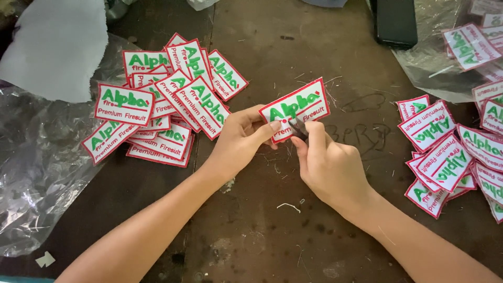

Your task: Trimming excess threads from fabric labels using small thread snips

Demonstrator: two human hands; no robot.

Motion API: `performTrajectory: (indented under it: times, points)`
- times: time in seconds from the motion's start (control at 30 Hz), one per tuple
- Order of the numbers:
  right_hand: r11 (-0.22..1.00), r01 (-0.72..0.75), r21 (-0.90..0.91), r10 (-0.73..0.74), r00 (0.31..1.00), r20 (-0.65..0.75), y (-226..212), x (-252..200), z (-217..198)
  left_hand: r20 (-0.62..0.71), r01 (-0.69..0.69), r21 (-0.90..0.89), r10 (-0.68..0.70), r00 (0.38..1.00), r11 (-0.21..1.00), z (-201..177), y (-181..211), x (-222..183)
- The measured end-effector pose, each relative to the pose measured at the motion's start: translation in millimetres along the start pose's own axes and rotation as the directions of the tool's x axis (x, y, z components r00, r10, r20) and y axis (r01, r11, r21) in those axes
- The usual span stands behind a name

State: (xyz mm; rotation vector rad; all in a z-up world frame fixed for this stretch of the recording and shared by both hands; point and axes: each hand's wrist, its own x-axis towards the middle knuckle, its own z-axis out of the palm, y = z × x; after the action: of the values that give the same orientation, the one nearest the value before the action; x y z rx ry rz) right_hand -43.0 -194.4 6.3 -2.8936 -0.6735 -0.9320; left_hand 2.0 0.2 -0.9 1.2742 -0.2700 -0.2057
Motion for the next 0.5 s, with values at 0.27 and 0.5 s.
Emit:
performTrajectory:
  times: [0.27,0.5]
  points:
    - [1.000,0.025,-0.006,-0.025,1.000,-0.003,0.2,0.1,0.0,0.000,-0.011,0.003,0.011,1.000,1.000,0.5,0.3,-0.9]
    - [0.998,0.045,-0.037,-0.045,0.999,-0.019,-0.8,2.4,-1.1,0.034,-0.012,0.012,0.011,0.999,1.000,-2.5,-3.5,-0.4]
